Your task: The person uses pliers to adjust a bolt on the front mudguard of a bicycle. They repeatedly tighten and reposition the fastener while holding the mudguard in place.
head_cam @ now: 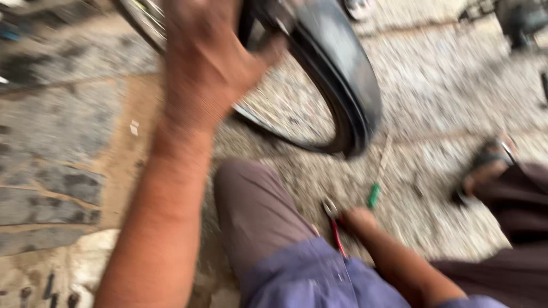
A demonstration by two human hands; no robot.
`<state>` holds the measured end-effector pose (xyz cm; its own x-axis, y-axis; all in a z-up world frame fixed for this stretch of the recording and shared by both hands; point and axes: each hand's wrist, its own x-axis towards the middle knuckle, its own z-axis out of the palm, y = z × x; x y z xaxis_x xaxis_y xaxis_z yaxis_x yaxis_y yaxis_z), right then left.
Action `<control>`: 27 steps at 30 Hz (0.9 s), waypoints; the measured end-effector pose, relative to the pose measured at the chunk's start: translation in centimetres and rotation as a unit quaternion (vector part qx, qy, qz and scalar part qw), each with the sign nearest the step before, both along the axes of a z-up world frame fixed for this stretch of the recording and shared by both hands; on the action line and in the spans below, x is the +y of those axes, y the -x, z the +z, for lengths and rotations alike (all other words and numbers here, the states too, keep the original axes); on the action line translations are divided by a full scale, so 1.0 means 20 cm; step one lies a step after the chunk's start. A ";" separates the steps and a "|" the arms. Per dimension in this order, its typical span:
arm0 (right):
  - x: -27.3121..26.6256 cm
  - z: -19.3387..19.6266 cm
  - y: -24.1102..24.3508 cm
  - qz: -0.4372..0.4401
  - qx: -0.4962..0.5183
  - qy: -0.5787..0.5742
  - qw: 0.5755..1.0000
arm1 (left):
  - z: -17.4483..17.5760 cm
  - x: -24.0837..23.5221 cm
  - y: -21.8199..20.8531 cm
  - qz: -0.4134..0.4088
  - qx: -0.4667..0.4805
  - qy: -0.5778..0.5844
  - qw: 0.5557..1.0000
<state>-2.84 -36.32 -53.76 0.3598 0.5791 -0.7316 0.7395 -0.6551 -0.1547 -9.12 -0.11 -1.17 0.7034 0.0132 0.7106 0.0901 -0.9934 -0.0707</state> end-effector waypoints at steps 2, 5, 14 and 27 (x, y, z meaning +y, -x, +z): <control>0.02 0.05 -0.01 0.001 0.018 -0.019 1.000 | 0.02 -0.04 -0.01 0.031 -0.011 0.037 0.999; 0.05 0.12 -0.02 -0.021 0.022 -0.014 0.999 | 0.03 -0.07 -0.03 0.067 -0.017 0.057 0.996; 0.07 0.27 -0.28 -0.320 0.267 -0.062 0.907 | 0.04 -0.04 -0.03 0.023 -0.033 0.066 0.997; 0.18 1.53 -0.51 -0.608 0.365 -0.409 0.574 | 0.11 -0.06 -0.02 0.014 -0.038 0.035 0.999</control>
